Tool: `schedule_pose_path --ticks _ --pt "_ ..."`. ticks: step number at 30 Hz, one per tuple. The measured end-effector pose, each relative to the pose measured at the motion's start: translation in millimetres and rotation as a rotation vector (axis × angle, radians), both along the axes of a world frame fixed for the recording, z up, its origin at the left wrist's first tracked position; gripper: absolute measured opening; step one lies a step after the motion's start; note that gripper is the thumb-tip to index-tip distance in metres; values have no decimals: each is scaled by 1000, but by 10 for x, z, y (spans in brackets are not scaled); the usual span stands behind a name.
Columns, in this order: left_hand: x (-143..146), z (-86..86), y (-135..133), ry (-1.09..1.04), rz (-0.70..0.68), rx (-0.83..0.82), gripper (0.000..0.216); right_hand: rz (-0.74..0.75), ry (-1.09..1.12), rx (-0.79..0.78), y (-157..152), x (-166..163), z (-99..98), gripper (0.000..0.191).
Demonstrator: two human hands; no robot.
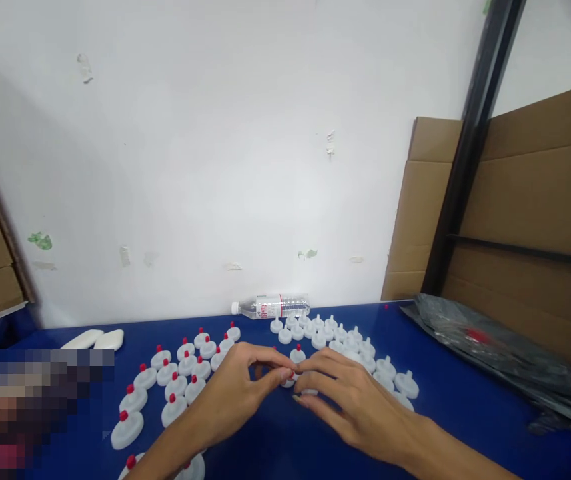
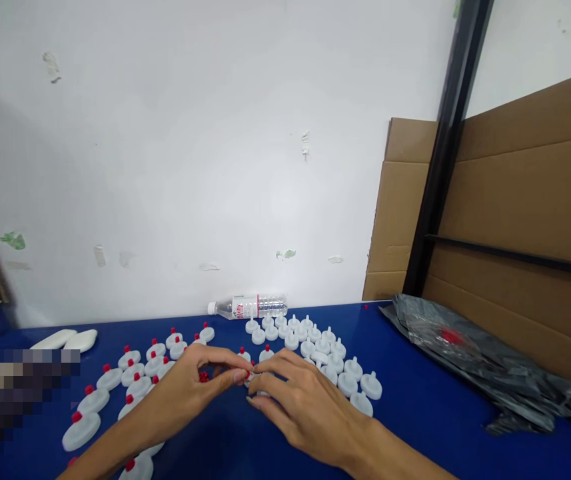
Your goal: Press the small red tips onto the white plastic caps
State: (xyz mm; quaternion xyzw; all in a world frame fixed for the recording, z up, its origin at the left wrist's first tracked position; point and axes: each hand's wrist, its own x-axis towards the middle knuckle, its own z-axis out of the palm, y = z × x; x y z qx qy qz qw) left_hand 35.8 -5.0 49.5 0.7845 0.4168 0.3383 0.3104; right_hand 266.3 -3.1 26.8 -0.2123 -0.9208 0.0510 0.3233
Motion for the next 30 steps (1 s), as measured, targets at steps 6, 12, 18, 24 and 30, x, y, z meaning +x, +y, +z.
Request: schedule_pose_path --ticks 6,12,18,24,30 --pt "31 -1 -1 -22 -13 -50 21 -67 100 -86 -48 -10 -41 6" --pt "46 -97 6 130 19 125 25 -77 106 -184 -69 -24 -64 14" --pt "73 -249 45 376 18 346 30 -89 72 -210 -59 -32 -58 16" --pt "101 -326 29 330 10 292 37 -72 122 -237 -66 -32 -88 16" --pt "129 -254 -32 142 14 134 40 -51 190 -269 -116 -40 -136 15"
